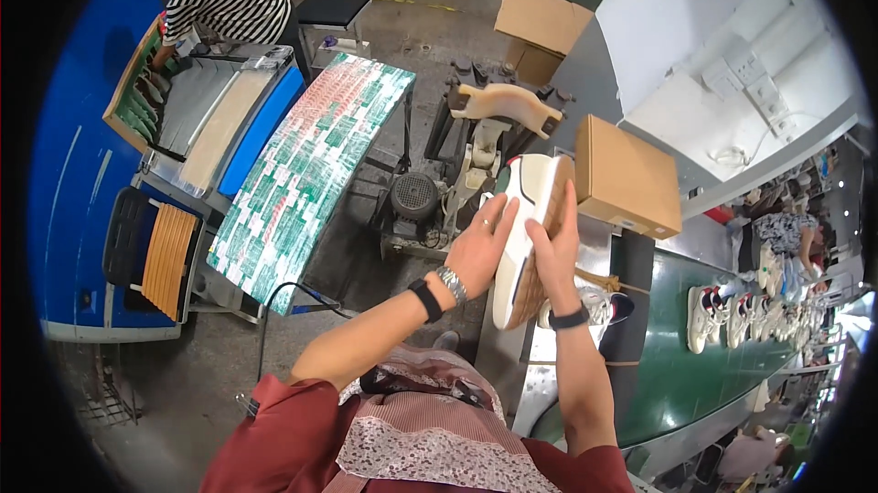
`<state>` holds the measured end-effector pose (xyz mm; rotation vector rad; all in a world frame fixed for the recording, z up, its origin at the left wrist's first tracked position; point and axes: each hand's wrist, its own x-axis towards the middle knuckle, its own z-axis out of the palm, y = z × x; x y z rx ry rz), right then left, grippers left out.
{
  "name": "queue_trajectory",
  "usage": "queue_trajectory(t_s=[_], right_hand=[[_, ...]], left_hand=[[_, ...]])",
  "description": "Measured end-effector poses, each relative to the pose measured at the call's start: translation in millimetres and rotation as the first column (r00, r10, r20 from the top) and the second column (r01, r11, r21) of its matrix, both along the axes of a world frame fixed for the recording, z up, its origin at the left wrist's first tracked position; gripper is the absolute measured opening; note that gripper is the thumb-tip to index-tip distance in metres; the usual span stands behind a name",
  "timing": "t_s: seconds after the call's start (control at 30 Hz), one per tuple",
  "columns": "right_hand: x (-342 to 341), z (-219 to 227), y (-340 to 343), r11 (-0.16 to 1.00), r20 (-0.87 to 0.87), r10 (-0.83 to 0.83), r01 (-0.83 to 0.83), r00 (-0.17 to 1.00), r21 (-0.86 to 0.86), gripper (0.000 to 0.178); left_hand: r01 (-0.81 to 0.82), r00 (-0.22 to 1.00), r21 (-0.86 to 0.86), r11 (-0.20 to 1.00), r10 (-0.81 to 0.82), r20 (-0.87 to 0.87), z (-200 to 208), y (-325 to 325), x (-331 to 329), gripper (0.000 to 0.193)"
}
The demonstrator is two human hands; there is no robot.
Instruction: Insert shoe lasts into partially assembled shoes and move them between workstations on a factory floor.
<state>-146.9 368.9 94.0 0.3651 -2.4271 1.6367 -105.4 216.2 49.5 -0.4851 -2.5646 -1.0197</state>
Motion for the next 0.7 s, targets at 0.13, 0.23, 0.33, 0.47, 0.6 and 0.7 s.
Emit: queue_trajectory(t_s=[0.13, 0.23, 0.33, 0.47, 0.6, 0.7], right_hand=[[-13, 28, -39, 0.926, 0.026, -0.071, 0.056, 0.997, 0.373, 0.094], [-16, 29, -55, 0.79, -0.008, -0.11, 0.092, 0.994, 0.606, 0.103], [-34, 54, -89, 0.642, 0.145, -0.107, -0.043, 0.984, 0.766, 0.102], [-14, 31, -91, 0.723, -0.015, -0.12, 0.097, 0.993, 0.684, 0.104], [10, 16, -70, 0.724, -0.072, -0.115, 0.133, 0.991, 0.677, 0.105], [10, 17, -76, 0.746, -0.063, -0.107, 0.122, 0.992, 0.655, 0.105]], left_hand=[[-0.092, 0.996, 0.075, 0.993, 0.093, -0.014, -42, -16, -19, 0.095], [-0.04, 0.999, 0.235, 0.971, 0.032, 0.04, -68, -13, -19, 0.104], [-0.063, 0.988, 0.39, 0.919, 0.002, 0.154, -74, -12, -26, 0.103], [-0.12, 0.931, 0.433, 0.893, -0.05, 0.363, -85, -30, -10, 0.084], [-0.23, 0.87, 0.438, 0.869, -0.017, 0.492, -107, -47, 42, 0.077], [-0.318, 0.686, 0.567, 0.76, -0.228, 0.691, -125, -49, 70, 0.073]])
